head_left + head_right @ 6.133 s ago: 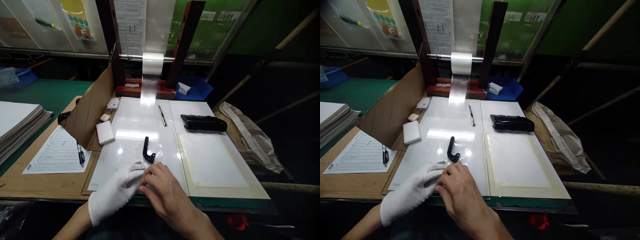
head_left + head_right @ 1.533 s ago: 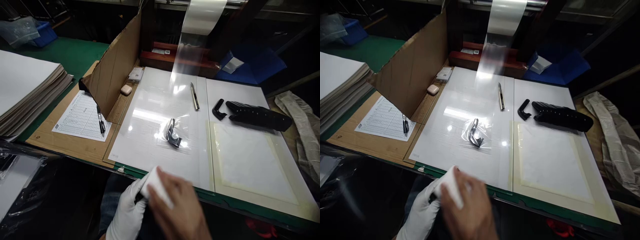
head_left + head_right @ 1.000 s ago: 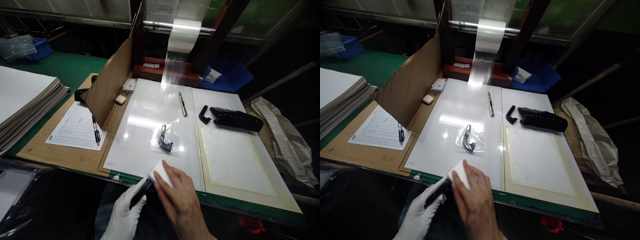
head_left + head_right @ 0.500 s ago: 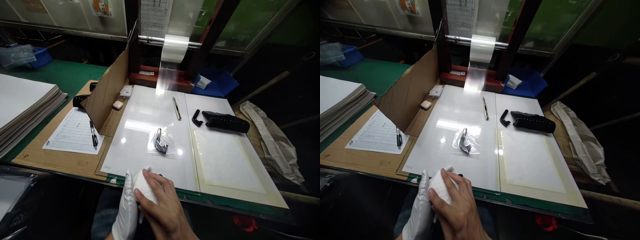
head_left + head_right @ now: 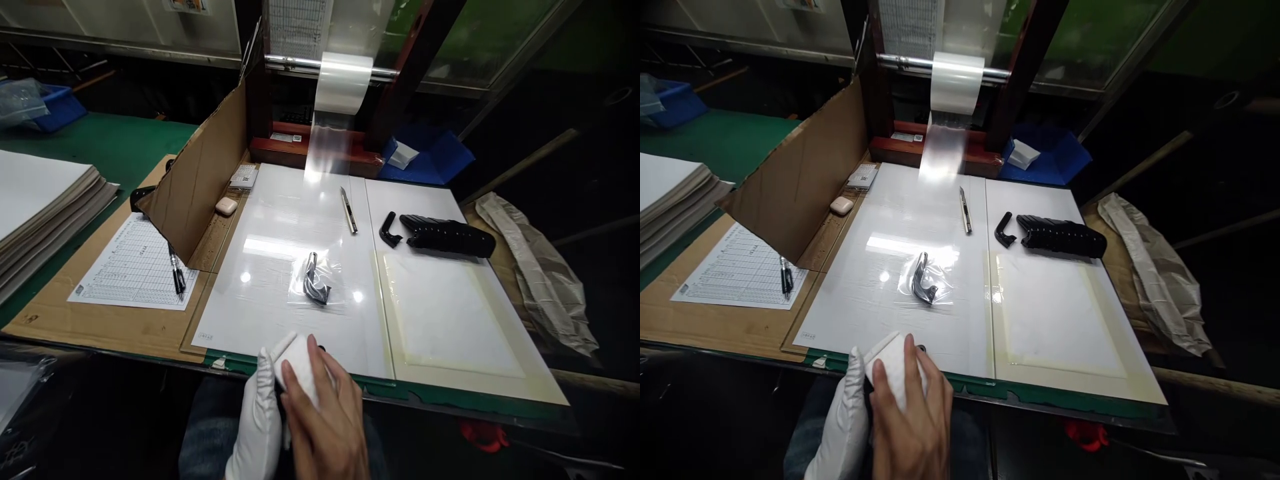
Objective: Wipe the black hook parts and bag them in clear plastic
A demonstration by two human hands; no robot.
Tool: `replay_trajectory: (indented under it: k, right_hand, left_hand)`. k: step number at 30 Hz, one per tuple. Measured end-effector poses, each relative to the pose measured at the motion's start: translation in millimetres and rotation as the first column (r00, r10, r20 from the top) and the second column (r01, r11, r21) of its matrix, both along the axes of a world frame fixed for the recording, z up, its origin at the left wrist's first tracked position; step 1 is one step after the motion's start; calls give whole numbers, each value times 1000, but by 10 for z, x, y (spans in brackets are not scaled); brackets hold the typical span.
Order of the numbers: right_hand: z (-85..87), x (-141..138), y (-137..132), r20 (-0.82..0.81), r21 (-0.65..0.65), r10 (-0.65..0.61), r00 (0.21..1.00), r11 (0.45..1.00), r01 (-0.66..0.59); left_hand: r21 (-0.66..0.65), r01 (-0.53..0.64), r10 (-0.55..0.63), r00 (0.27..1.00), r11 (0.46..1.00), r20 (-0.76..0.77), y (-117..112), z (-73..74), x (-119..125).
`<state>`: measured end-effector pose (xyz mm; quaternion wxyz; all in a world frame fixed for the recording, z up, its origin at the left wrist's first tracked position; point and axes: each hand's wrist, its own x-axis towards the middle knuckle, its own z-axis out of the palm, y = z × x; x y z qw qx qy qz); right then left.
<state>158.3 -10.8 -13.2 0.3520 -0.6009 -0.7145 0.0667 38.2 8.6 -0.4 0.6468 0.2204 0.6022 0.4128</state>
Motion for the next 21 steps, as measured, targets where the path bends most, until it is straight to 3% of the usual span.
replay_trajectory:
  k: [6, 10, 13, 15, 17, 19, 21]
  right_hand:
    - [-40, -4, -29, -23, -30, -38, 999, 999, 37]
    - [-66, 161, -43, 31, -61, -86, 996, 994, 88]
    - [10, 337, -33, -167, -208, -180, 969, 968, 143]
    - [131, 436, 3, -419, -448, -200, 886, 894, -10]
    - [285, 502, 62, -633, -598, -219, 742, 748, -289]
    - [428, 525, 125, -761, -589, -214, 613, 625, -513]
    - [524, 512, 168, -809, -552, -191, 556, 574, -605]
  left_hand:
    - [-12, 32, -32, 998, 999, -44, -55, -85, 32]
    - [-33, 113, -115, 991, 993, -65, -67, -85, 14]
    - [-50, 173, -174, 984, 984, -32, -4, 37, -107]
    - [-28, 238, -237, 971, 971, 10, 67, 150, -238]
    - [-10, 365, -363, 928, 931, 83, 136, 246, -368]
    - [17, 508, -504, 848, 861, 163, 188, 301, -451]
    - [12, 504, -499, 852, 864, 158, 216, 321, -468]
